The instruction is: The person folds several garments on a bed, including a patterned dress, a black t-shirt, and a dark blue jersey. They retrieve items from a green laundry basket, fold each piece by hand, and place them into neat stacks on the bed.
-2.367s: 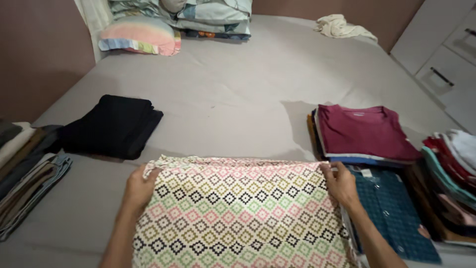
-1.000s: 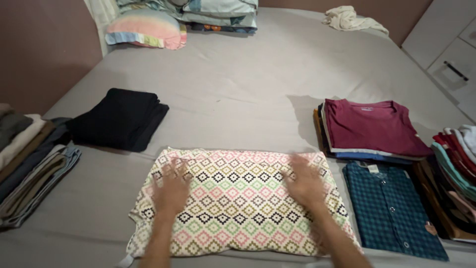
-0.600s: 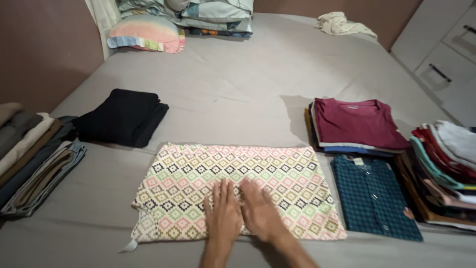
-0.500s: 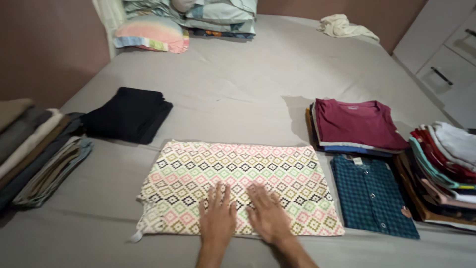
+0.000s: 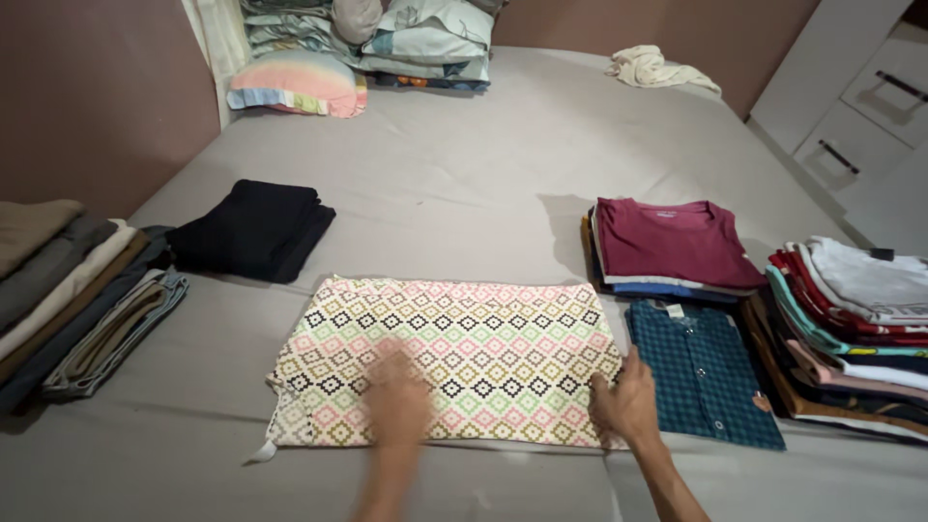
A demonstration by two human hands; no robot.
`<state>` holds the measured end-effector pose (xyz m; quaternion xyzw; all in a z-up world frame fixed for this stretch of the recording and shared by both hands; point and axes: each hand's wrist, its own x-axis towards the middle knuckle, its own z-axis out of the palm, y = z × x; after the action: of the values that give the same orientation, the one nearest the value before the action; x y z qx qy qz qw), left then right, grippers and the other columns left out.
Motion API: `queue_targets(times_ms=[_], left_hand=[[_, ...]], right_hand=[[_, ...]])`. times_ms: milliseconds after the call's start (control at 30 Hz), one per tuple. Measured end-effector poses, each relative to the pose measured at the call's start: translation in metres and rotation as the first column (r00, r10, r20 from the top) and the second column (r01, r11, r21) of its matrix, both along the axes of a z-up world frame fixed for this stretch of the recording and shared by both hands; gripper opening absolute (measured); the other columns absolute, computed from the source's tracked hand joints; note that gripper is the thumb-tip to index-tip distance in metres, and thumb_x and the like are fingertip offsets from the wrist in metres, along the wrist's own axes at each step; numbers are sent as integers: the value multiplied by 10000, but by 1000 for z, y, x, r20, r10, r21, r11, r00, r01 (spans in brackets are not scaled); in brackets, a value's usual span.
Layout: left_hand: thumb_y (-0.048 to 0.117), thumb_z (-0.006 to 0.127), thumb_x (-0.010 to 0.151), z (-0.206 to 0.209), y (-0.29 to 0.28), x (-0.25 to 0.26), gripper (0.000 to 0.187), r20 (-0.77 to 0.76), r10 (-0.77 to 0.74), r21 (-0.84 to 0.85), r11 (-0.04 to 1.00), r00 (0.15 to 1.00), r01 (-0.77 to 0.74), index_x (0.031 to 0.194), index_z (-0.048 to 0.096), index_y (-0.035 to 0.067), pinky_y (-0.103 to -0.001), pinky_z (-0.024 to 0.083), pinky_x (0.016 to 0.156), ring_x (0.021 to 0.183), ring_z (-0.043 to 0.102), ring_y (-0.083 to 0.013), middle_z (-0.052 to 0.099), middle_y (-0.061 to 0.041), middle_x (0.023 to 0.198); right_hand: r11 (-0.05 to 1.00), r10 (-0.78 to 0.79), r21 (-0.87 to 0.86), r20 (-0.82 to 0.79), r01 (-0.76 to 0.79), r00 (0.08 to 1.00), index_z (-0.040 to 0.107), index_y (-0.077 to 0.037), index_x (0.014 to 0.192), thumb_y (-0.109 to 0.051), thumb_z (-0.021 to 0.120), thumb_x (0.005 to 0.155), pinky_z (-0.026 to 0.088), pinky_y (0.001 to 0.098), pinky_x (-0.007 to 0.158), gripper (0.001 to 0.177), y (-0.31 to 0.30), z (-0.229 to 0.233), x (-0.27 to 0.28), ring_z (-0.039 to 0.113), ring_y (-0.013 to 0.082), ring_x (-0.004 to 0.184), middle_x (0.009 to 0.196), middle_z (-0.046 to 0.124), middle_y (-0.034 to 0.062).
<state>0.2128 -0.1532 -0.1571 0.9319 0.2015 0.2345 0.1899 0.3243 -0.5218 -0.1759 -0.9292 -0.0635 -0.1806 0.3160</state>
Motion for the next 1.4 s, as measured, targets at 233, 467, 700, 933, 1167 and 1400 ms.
queue_targets(times_ms=[233,467,700,933,1167,1400], left_hand=[[499,506,954,-14,-154,-1,719,-2,-334,200,923,942,328,1497,421,36,-632,119,1162,1493,248,-411,294,-210,1615],[405,666,810,-46,-284,18,783,47,-671,88,741,740,666,1392,526,-99,-675,274,1052,1428,393,-436,466,-286,1519],[207,625,949,-90,-319,46,423,195,-506,389,827,840,407,1239,680,-96,-483,542,804,1179,623,-432,665,-276,1296],[218,633,992,-87,-309,45,401,325,-525,314,844,786,434,1255,679,-81,-454,572,802,1123,670,-394,683,-264,1271],[238,644,950,-84,-298,39,411,305,-601,316,796,739,517,1216,680,-73,-435,587,812,1157,672,-382,683,-265,1262],[217,660,856,-42,-144,95,533,20,-654,-355,703,756,617,1348,576,28,-450,483,957,1171,608,-375,654,-236,1232]], right_hand=[[960,49,245,-630,139,775,741,69,1046,-441,823,755,563,382,675,593,-23,18,53,716,249,747,838,767,136],[761,364,626,-628,170,687,705,53,1035,-331,770,834,528,289,538,438,-9,19,119,665,128,618,781,736,48],[792,254,595,-529,140,810,725,54,1082,-305,796,850,385,265,456,433,-5,-11,148,516,97,521,684,630,18],[793,203,582,-531,180,823,716,44,1134,-320,786,868,374,275,467,457,-10,-25,153,490,97,537,694,605,10],[806,184,565,-525,178,831,695,35,1140,-336,779,870,421,258,490,467,-10,-25,151,526,86,571,713,632,-1],[844,241,513,-622,155,745,695,36,861,-413,794,869,312,296,415,460,-7,8,160,438,119,452,606,563,37]])
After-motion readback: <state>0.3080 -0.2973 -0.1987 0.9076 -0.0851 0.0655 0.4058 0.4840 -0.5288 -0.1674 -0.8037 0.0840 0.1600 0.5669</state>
